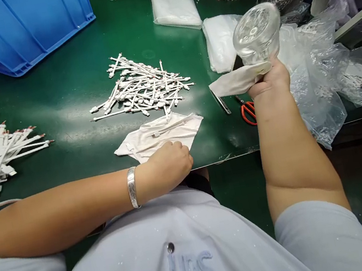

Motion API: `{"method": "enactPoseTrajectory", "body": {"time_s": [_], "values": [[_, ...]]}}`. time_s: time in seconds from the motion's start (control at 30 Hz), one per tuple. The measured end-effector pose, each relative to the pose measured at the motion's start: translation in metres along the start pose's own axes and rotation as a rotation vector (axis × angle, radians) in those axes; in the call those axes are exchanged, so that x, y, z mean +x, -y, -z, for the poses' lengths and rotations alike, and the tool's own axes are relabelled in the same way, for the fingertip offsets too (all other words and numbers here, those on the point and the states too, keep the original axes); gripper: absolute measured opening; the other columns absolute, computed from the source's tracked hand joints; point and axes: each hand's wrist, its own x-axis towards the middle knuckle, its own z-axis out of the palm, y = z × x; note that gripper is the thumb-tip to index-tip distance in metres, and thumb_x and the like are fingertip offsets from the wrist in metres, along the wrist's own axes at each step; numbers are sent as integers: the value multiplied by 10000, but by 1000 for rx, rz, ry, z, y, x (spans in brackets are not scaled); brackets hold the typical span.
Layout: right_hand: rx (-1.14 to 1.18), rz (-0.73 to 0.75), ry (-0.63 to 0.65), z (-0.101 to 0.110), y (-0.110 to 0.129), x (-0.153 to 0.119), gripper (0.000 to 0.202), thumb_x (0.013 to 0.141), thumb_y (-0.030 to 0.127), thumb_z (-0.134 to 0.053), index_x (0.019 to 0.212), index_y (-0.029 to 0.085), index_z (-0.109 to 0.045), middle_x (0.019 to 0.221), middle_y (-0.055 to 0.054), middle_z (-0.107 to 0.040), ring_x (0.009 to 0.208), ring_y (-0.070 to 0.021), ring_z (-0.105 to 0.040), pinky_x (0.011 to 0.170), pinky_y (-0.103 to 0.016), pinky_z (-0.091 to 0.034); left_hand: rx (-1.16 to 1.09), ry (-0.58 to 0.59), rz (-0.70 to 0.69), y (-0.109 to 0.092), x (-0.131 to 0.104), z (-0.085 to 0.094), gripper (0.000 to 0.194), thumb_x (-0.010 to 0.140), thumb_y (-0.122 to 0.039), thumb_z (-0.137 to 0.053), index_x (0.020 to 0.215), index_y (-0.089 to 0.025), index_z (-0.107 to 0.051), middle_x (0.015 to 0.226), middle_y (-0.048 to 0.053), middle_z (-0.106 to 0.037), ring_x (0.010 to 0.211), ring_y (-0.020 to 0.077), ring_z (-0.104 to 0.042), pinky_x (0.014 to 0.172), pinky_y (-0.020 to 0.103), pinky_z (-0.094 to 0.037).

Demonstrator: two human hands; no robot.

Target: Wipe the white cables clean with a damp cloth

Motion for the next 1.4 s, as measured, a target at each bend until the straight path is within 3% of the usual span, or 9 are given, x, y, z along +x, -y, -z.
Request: {"method": "enactPoseTrajectory", "body": {"time_s": [0.1,0.2,0.37,0.5,0.6,0.73,0.9,1.1,1.4], "values": [[169,-29,-283,-13,8,-14,513,747,795,-457,817,288,-498,1011,-64,-653,1090,-211,-503,899,-372,-442,25,-2,19,0,-3,1,142,787,-88,-531,874,-124,-637,791,130,-625,715,254,-595,528,328,-325],[67,182,-452,-32,25,-27,431,781,664,-578,876,258,-467,997,-81,-611,959,-187,-516,888,-361,-435,36,16,44,1,-4,1,153,796,-71,-514,880,-119,-633,782,127,-616,704,245,-594,522,323,-324],[-234,372,-335,-51,49,-53,389,732,555,-713,866,262,-495,933,-51,-617,868,-169,-463,900,-346,-385,-41,-13,72,8,-11,10,226,827,-49,-443,909,-128,-638,855,126,-614,734,239,-582,561,328,-364],[-290,393,-226,-56,54,-62,346,800,523,-667,961,247,-536,995,-56,-645,922,-180,-467,926,-350,-364,-98,-249,128,18,-30,35,296,824,-25,-417,961,-165,-639,855,86,-614,756,203,-556,625,311,-402],[-305,406,-301,-54,55,-63,331,859,496,-603,1010,202,-572,1016,-94,-666,946,-198,-514,925,-374,-388,-75,-552,219,25,-43,46,304,893,-60,-361,960,-185,-629,872,65,-639,779,179,-565,663,297,-429],[-463,548,-484,-49,63,-83,389,929,448,-502,1030,93,-627,998,-191,-672,937,-248,-592,870,-414,-435,-92,-736,19,39,-46,17,248,922,-99,-396,848,-170,-622,952,74,-688,822,161,-599,709,276,-478],[-665,669,-134,-58,80,-149,239,931,275,-514,1069,186,-687,823,-97,-653,830,-225,-606,764,-353,-452,-189,-525,-108,57,-48,-34,249,939,-159,-445,811,-153,-659,940,69,-717,856,169,-607,779,278,-481],[-796,597,505,-79,78,-202,287,855,94,-482,959,216,-720,753,-28,-574,665,-124,-501,565,-232,-339,-271,-583,100,59,-56,-34,244,930,-212,-471,873,-158,-702,836,68,-676,736,154,-562,687,276,-443],[-895,863,675,-130,67,-200,277,759,-7,-452,742,186,-650,664,-40,-465,645,-178,-324,580,-292,-229,-412,-526,131,56,-44,-42,233,915,-195,-503,793,-115,-685,758,60,-636,698,152,-541,645,265,-420]]}}
